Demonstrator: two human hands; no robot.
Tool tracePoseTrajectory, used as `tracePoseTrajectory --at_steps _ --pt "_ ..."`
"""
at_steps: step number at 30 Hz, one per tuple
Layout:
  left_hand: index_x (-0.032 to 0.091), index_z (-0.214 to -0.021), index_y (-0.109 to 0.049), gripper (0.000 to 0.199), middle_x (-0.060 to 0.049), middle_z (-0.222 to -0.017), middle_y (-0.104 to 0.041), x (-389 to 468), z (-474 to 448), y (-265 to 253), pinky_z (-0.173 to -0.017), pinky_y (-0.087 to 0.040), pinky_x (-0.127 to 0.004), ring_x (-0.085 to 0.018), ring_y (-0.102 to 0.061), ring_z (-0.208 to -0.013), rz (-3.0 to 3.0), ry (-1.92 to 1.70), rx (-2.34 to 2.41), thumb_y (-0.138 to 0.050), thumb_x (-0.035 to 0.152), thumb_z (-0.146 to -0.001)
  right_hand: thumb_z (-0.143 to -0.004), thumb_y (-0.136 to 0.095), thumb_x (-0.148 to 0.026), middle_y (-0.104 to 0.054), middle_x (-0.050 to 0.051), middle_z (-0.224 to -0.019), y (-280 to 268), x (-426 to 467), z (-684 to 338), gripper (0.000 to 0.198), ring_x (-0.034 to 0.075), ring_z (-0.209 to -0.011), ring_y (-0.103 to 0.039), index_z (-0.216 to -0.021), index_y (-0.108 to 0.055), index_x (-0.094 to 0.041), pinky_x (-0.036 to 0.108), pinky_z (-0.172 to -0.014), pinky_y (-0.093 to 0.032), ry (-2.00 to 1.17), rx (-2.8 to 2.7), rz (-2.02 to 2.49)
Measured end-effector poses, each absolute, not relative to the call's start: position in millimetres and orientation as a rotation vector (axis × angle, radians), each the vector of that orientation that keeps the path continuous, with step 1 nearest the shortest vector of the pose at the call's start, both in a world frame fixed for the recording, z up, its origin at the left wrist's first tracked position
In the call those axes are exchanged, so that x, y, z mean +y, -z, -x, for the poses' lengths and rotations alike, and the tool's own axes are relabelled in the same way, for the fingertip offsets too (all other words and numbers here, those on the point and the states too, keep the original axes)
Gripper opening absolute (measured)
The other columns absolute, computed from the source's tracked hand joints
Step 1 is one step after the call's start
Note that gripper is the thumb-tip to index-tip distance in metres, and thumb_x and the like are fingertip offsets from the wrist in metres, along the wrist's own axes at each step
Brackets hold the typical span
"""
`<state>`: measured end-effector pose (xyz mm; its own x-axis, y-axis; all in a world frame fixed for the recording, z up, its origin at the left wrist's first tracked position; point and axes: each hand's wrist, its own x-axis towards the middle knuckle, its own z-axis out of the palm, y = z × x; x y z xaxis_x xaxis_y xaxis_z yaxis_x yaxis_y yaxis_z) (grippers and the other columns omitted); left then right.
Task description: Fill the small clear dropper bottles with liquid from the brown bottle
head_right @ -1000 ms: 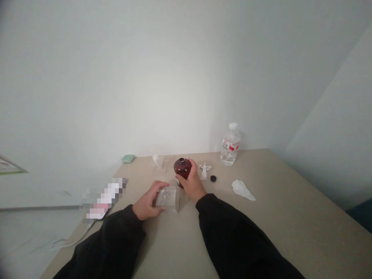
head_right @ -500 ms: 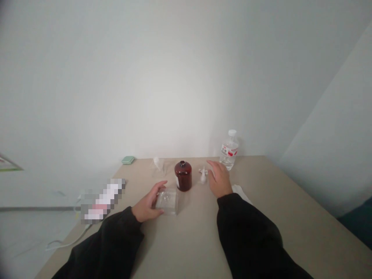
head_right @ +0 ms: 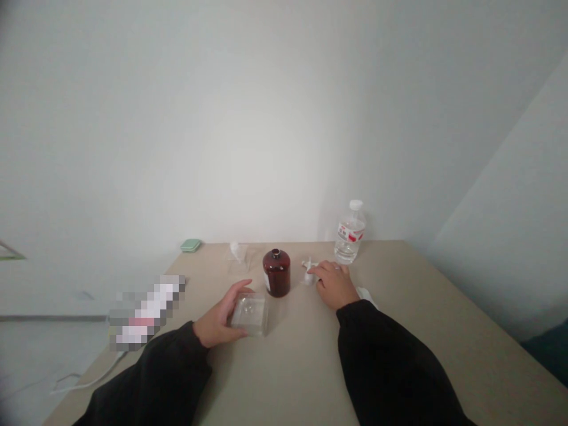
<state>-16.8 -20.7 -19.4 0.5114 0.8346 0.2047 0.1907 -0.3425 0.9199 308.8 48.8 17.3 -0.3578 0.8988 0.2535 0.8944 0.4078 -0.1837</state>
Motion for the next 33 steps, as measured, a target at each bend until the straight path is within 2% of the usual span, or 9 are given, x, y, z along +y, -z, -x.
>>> tracePoseTrajectory --at_steps 8,12,17,22,24,26,29,33 --pt "0.025 -0.146 -0.014 0.101 -0.012 -0.128 -0.047 -20 18 21 -0.102 -0.036 -0.045 -0.030 -0.051 -0.116 -1.844 -0.868 0.880 -0.078 0.032 -0.067 -0.084 -0.048 -0.014 -0.064 0.008 -0.111 -15 46 -301 0.041 0.025 -0.107 -0.056 -0.117 -0.067 -0.029 0.041 -0.091 -0.030 -0.026 -2.423 1.570" --pt "0.024 -0.146 -0.015 0.102 -0.012 -0.128 -0.047 -20 18 20 -0.102 -0.036 -0.045 -0.030 -0.052 -0.115 -1.846 -0.861 0.901 -0.079 0.030 -0.067 -0.080 -0.047 -0.011 -0.064 0.009 -0.111 -15 45 -303 0.046 0.026 -0.108 -0.056 -0.120 -0.065 -0.026 0.041 -0.090 -0.032 -0.008 -2.354 1.632" --pt "0.025 -0.146 -0.014 0.102 -0.012 -0.129 -0.046 -20 19 20 -0.101 -0.037 -0.044 -0.029 -0.052 -0.115 -1.841 -0.857 0.911 -0.079 0.030 -0.067 -0.077 -0.051 -0.015 -0.064 0.010 -0.111 -20 43 -319 0.045 0.030 -0.107 -0.057 -0.119 -0.064 -0.026 0.044 -0.090 -0.035 -0.003 -2.205 1.810" --pt "0.025 -0.146 -0.014 0.102 -0.012 -0.129 -0.047 -21 19 20 -0.102 -0.036 -0.044 -0.029 -0.051 -0.116 -1.834 -0.836 0.922 -0.079 0.032 -0.068 -0.078 -0.053 -0.026 -0.062 0.020 -0.114 -35 28 -345 0.041 0.040 -0.104 -0.057 -0.117 -0.065 -0.020 0.054 -0.082 -0.039 0.198 -1.959 2.200" --pt "0.025 -0.145 -0.014 0.101 -0.012 -0.129 -0.047 -21 18 19 -0.102 -0.036 -0.044 -0.029 -0.052 -0.115 -1.823 -0.835 0.919 -0.079 0.034 -0.068 -0.078 -0.053 -0.033 -0.059 0.022 -0.115 -38 19 -352 0.045 0.043 -0.104 -0.057 -0.120 -0.062 -0.020 0.055 -0.077 -0.042 0.162 -1.902 2.306" --pt "0.025 -0.145 -0.014 0.101 -0.012 -0.129 -0.047 -21 18 19 -0.102 -0.036 -0.044 -0.029 -0.052 -0.115 -1.815 -0.838 0.913 -0.079 0.036 -0.068 -0.078 -0.054 -0.034 -0.058 0.021 -0.114 -36 13 -356 0.043 0.041 -0.099 -0.060 -0.118 -0.061 -0.021 0.051 -0.073 -0.044 0.004 -1.899 2.356" --pt "0.024 -0.144 -0.015 0.101 -0.012 -0.129 -0.047 -20 17 20 -0.102 -0.035 -0.044 -0.029 -0.052 -0.115 -1.810 -0.843 0.913 -0.079 0.037 -0.068 -0.077 -0.053 -0.029 -0.060 0.018 -0.104 -26 13 -359 0.029 0.032 -0.085 -0.065 -0.103 -0.063 -0.020 0.042 -0.068 -0.045 -0.178 -1.947 2.381" --pt "0.023 -0.144 -0.015 0.102 -0.012 -0.128 -0.048 -19 17 20 -0.100 -0.037 -0.044 -0.029 -0.053 -0.113 -1.790 -0.840 0.891 -0.080 0.037 -0.067 -0.074 -0.053 -0.017 -0.061 0.014 -0.092 -14 23 -363 0.017 0.025 -0.074 -0.065 -0.088 -0.062 -0.018 0.034 -0.062 -0.044 -0.157 -1.971 2.357"
